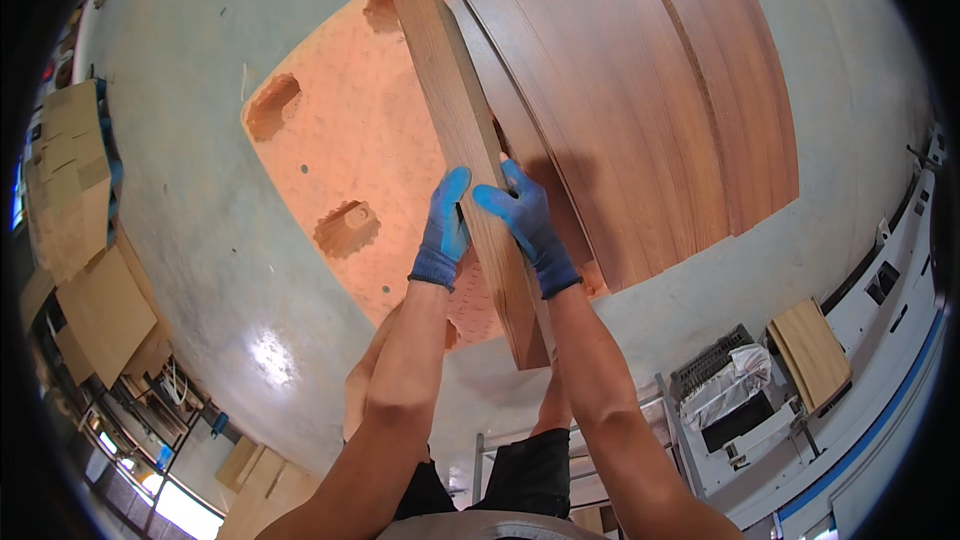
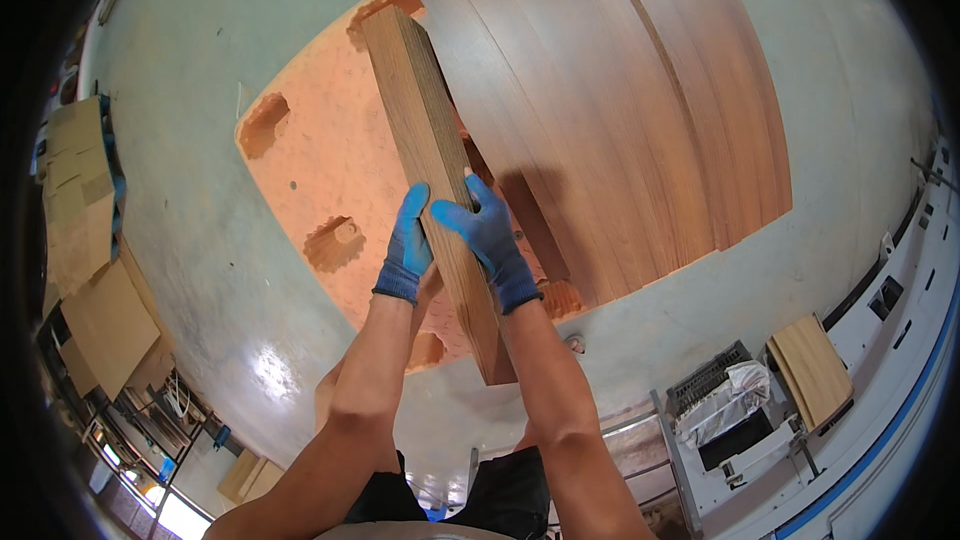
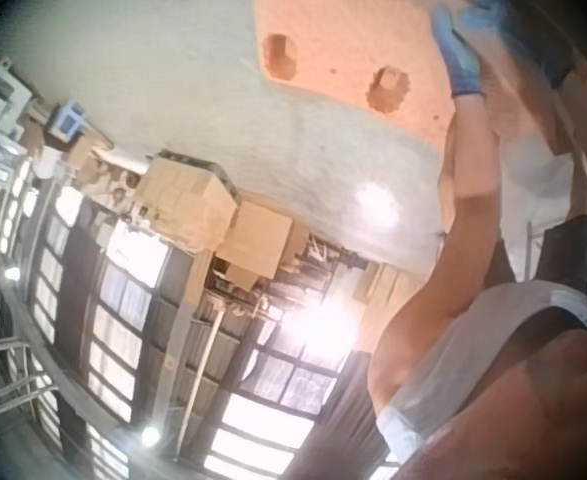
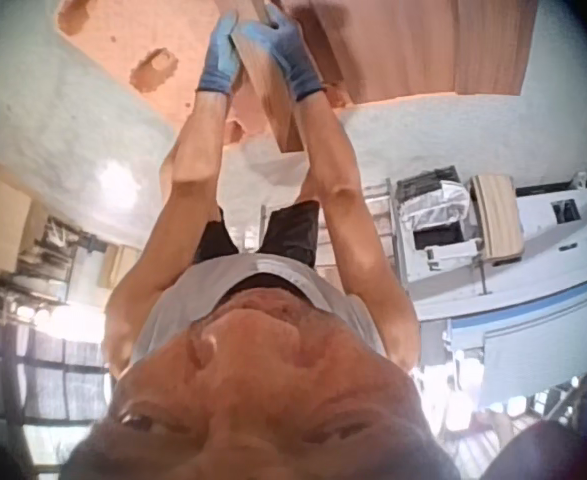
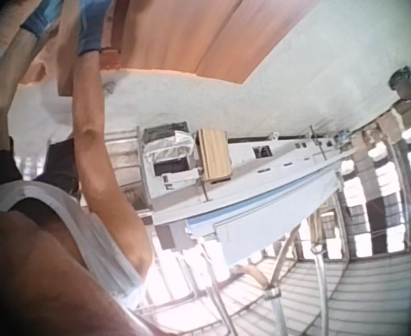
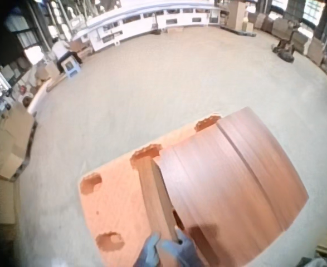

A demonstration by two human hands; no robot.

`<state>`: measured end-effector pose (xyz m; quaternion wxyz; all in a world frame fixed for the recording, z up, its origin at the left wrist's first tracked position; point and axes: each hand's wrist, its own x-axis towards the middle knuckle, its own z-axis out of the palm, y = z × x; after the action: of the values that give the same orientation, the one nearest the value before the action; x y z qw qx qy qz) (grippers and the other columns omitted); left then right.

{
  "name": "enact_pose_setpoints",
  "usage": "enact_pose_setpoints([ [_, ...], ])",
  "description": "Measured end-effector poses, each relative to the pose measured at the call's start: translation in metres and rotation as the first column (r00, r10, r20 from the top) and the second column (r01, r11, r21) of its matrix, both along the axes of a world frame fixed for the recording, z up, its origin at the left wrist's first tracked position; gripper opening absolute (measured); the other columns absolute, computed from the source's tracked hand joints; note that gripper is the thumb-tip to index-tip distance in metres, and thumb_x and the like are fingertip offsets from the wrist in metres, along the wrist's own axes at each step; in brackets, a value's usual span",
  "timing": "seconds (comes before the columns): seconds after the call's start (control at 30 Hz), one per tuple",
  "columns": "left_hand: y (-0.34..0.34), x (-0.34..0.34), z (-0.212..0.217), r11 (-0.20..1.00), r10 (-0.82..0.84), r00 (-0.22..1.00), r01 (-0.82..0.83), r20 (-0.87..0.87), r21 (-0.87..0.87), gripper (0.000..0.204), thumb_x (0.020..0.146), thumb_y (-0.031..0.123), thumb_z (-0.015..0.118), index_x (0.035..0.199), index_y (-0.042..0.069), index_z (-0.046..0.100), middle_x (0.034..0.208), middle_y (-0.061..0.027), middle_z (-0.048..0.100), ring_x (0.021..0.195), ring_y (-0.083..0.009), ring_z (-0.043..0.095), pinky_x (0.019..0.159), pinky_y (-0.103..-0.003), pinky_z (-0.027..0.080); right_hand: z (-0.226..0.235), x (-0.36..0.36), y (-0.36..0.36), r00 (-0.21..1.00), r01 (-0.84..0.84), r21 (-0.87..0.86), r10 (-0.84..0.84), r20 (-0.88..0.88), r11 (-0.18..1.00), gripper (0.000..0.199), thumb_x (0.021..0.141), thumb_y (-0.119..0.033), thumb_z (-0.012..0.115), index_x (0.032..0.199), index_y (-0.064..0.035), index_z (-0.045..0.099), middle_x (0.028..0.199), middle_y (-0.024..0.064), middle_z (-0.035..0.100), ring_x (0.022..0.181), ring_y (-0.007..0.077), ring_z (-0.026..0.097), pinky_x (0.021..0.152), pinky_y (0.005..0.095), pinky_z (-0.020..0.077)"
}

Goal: The person peels excess edge strips off wooden boards by hand, gathers the boards, and places them onto a pallet. The person repeats stacking boards onto the pallet and then carries a long wooden board across the workshop.

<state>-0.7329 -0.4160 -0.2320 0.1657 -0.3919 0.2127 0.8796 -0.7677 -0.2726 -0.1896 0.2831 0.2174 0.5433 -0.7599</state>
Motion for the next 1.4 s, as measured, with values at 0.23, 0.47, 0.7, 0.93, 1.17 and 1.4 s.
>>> enact_pose_setpoints([
  [0.23, 0.002, -0.017, -0.017, 0.994, -0.022, 1.0, 0.02, -0.017, -0.105, 0.058, 0.101, 0.025, 0.067, 0.149, 0.001, 0.048, 0.135, -0.0126, 0.062, 0.118, -0.0234, 0.062, 0.101, -0.037, 0.053, -0.032, -0.01, 0.005, 0.998, -0.049, 0.018, 0.048, 0.035, 0.999, 0.086, 0.085, -0.025, 0.078, 0.156, 0.0037, 0.04, 0.131, 0.0169, 0.066, 0.112, 0.0189, 0.065, 0.095, 0.0312, 0.0525],
  [0.47, 0.005, -0.026, -0.019, 0.982, -0.086, 0.996, 0.086, 0.006, -0.171, 0.057, 0.101, 0.024, 0.067, 0.149, 0.001, 0.048, 0.134, -0.0108, 0.062, 0.119, -0.0216, 0.062, 0.101, -0.035, 0.052, -0.041, -0.013, 0.012, 0.998, -0.025, -0.042, 0.027, 0.052, 0.999, 0.09, 0.085, -0.029, 0.081, 0.158, 0.003, 0.038, 0.134, 0.0156, 0.064, 0.115, 0.0183, 0.063, 0.099, 0.0307, 0.0507],
  [0.7, 0.017, -0.025, -0.024, 0.972, -0.082, 0.997, 0.083, 0.017, -0.219, 0.053, 0.101, 0.022, 0.066, 0.147, 0.0, 0.05, 0.133, -0.0097, 0.062, 0.118, -0.021, 0.062, 0.101, -0.035, 0.052, -0.043, -0.016, 0.025, 0.997, -0.057, 0.027, 0.055, 0.052, 0.998, 0.088, 0.085, -0.031, 0.081, 0.155, 0.0045, 0.041, 0.134, 0.0151, 0.064, 0.116, 0.0175, 0.062, 0.098, 0.0312, 0.0507],
  [0.93, 0.041, -0.03, -0.04, 0.94, -0.105, 0.992, 0.074, -0.075, -0.332, 0.052, 0.102, 0.019, 0.063, 0.148, 0.0, 0.049, 0.136, -0.008, 0.06, 0.121, -0.0179, 0.058, 0.105, -0.032, 0.047, 0.024, 0.014, 0.025, 0.951, 0.05, 0.558, 0.132, -0.281, 0.828, 0.06, 0.09, -0.017, 0.072, 0.14, 0.01, 0.053, 0.123, 0.019, 0.07, 0.111, 0.0199, 0.067, 0.093, 0.0353, 0.0542],
  [1.17, 0.045, -0.03, -0.056, 0.875, -0.158, 0.985, 0.107, -0.069, -0.472, 0.054, 0.102, 0.02, 0.062, 0.15, 0.0, 0.048, 0.134, -0.004, 0.06, 0.12, -0.0136, 0.056, 0.104, -0.029, 0.046, 0.073, 0.086, 0.037, 0.989, 0.082, 0.488, -0.01, -0.147, 0.869, 0.055, 0.092, -0.006, 0.069, 0.141, 0.0121, 0.052, 0.131, 0.0225, 0.067, 0.121, 0.0232, 0.065, 0.101, 0.0341, 0.0517],
  [1.4, 0.055, -0.038, -0.045, 0.868, -0.175, 0.976, 0.092, -0.127, -0.487, 0.058, 0.102, 0.021, 0.062, 0.154, 0.0, 0.046, 0.137, -0.0031, 0.059, 0.118, -0.0133, 0.055, 0.104, -0.028, 0.044, 0.067, 0.131, 0.063, 0.994, 0.062, 0.421, -0.093, 0.052, 0.905, 0.057, 0.095, -0.008, 0.069, 0.144, 0.012, 0.05, 0.133, 0.0238, 0.065, 0.123, 0.0254, 0.064, 0.105, 0.035, 0.0505],
])
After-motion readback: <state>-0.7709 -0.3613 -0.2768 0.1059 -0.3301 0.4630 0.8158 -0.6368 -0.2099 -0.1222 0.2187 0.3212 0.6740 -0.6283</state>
